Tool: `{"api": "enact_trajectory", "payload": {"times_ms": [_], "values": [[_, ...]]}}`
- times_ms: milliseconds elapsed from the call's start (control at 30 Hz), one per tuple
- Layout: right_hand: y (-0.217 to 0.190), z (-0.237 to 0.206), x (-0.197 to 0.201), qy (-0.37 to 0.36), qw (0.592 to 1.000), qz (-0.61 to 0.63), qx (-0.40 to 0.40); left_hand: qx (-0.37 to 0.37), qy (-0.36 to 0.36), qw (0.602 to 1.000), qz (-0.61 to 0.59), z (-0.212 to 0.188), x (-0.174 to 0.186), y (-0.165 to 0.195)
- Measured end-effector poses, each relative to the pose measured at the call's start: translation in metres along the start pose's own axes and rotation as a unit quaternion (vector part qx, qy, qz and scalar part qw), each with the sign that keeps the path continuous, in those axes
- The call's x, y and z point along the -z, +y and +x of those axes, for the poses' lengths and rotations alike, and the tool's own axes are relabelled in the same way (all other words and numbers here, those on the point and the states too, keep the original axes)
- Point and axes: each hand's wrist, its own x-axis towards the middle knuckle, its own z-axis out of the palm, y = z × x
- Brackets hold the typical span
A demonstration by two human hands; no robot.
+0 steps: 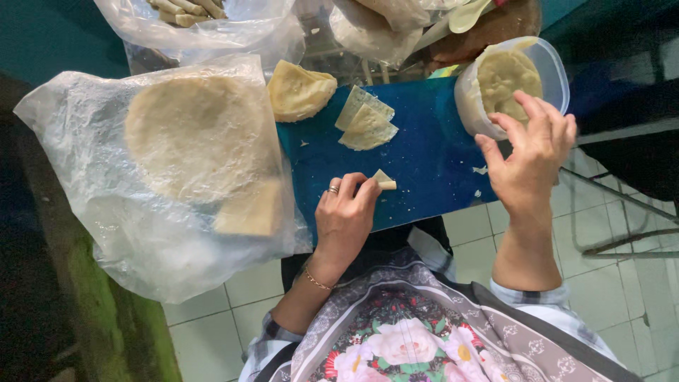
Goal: The person folds triangular pastry wrappers around a scoop of filling to make filled pastries. They take a wrapper, spoon filling from a plastic container onto it, fold and pinch the wrapper closed, and set the finished pastry on the blue board with the others.
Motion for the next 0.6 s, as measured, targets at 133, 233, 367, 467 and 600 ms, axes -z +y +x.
{"api": "enact_trajectory", "payload": {"times_ms": [133, 233, 367, 467, 600], "values": [[0.0, 0.0, -0.008, 0.014, 0.995, 0.088, -0.038, 0.005, -0.007, 1.0, -0.019, -0.002, 0.002, 0.0], [-0.007, 0.006, 0.0, 0.013, 0.983, 0.171, -0.061, 0.0, -0.006, 1.0, -0.012, -0.002, 0.003, 0.0], [-0.032, 0.005, 0.014, 0.004, 0.976, 0.219, -0.019, 0.002, -0.005, 1.0, -0.01, -0.002, 0.003, 0.001], [-0.066, 0.001, 0.002, -0.064, 0.973, 0.159, 0.157, 0.005, -0.005, 1.0, -0.013, -0.003, 0.001, 0.0], [-0.082, 0.004, -0.012, -0.056, 0.954, 0.062, 0.288, 0.009, 0.005, 1.0, -0.011, -0.004, -0.001, 0.0]]}}
